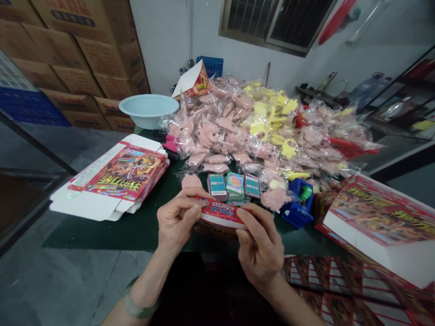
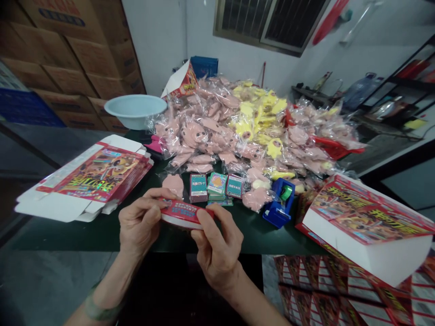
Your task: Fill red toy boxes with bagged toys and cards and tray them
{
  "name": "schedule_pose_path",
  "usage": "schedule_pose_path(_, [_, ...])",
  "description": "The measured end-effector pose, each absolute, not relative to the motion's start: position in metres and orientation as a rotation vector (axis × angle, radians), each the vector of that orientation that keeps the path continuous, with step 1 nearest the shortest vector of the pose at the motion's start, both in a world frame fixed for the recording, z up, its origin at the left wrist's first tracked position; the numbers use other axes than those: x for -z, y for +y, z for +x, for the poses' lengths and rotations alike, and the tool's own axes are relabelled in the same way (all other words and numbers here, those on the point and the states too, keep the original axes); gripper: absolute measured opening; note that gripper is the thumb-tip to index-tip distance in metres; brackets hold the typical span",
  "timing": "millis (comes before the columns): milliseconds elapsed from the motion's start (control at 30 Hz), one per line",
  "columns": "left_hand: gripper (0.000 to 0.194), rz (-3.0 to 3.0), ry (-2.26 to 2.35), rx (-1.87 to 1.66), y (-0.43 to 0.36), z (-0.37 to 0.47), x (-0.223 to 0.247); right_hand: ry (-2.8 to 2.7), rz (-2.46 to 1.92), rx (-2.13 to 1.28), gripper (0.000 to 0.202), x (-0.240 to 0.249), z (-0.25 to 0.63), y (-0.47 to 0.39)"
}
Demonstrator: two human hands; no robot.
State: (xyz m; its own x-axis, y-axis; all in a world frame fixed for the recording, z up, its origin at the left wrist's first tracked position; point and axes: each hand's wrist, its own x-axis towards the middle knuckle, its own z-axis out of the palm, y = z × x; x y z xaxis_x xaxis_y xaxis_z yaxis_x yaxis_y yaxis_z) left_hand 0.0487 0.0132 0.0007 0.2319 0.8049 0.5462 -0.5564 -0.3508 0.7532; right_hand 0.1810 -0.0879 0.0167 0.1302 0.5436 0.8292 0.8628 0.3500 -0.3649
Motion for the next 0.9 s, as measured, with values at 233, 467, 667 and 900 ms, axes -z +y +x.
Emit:
schedule_pose_path(233, [0.008,1.495,0.241,-1.443,0.014,0.05,-0.006,-1.436,-1.287,0.284,0.034,-0.014,0.184,-0.085])
schedule_pose_path(467, [0.028,1.913,0.185,-1.342,0.014,0.047,-0.011,-1.452,-1.259,0.238,0.039,-0.001,0.191,-0.092])
schedule_pose_path(667, [0.028,1.977,0.366,-1.413,0.012,0.05,0.003,-1.486,-1.273,0.237,0.05,0.014,0.183,-0.09])
schedule_pose_path(900, [0.034,2.02,0.796,-1.729,-0.01,0.071,-0.002,-0.943,-1.781,0.419,0.017,0.003,0.266,-0.133])
